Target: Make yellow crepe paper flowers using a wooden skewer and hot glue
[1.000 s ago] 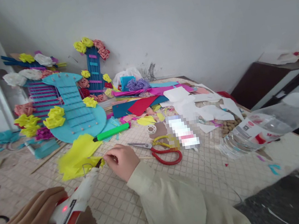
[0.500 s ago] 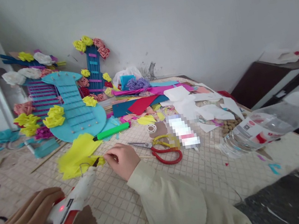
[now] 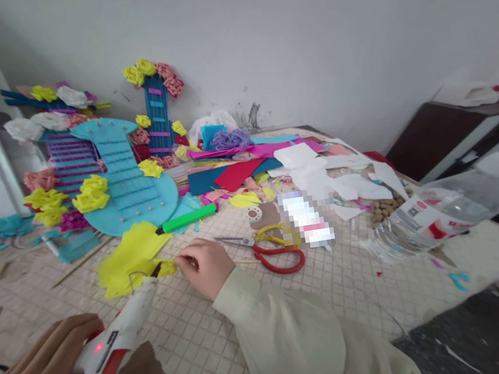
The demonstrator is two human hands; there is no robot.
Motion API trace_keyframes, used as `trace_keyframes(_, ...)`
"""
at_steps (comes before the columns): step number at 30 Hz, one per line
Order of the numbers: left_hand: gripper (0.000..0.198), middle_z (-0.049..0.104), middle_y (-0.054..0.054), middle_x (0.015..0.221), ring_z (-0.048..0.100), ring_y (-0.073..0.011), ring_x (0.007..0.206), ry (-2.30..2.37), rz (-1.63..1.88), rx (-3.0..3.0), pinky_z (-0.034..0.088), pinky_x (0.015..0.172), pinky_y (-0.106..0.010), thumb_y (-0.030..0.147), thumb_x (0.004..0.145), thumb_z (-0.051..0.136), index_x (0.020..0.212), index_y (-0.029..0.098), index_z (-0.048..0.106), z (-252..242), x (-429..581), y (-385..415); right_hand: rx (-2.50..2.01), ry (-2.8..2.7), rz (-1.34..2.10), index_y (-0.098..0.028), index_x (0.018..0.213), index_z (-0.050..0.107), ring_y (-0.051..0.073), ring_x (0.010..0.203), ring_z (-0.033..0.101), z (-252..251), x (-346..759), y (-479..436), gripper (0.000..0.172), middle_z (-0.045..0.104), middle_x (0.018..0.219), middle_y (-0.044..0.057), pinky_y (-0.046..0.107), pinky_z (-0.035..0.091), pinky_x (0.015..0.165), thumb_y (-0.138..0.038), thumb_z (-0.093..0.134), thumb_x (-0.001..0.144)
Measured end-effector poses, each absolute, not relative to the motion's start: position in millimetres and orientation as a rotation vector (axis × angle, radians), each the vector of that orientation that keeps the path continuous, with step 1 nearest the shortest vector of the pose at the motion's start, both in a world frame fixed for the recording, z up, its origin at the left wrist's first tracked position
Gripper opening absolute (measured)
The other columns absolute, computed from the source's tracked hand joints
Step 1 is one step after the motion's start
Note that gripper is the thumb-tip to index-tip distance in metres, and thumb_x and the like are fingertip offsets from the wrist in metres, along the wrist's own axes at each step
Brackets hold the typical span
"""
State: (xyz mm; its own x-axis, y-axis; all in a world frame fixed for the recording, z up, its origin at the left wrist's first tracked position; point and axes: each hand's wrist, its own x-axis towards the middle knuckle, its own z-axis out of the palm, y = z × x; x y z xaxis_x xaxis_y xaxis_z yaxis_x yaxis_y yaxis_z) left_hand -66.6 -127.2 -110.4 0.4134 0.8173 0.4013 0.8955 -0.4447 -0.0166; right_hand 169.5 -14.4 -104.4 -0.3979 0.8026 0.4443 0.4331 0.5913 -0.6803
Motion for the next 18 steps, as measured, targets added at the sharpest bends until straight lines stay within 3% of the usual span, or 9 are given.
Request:
trace_keyframes(10,0.025,0.06,-0.006,0.094,0.056,-0.0264,0.088,-1.655,-0.59,-2.415,0.041,0.075,-0.036,0.031,0.08,0.036,0.1,0.025,0.048,-110.5,-65.2,-128.2,-0.994,-2.045,0.603,-0.014,0.071,0.063,0.011,0.064,0.054,-104.9,169.6,-14.3,0.013,0.06,0.069,0.002,0.021,0.039,0.059,-0.015,0.054,0.08)
trace_keyframes(18,0.023,0.058,-0.007,0.093,0.056,-0.0253,0.087,-1.651,-0.566,-2.403,0.041,0.073,-0.035,0.027,0.082,0.033,0.1,0.024,0.046,-107.5,-62.3,-128.6,-1.006,-2.051,0.598,-0.015,0.071,0.064,0.011,0.064,0.054,-104.8,169.3,-14.9,0.012,0.059,0.068,0.002,0.021,0.04,0.058,-0.015,0.055,0.079)
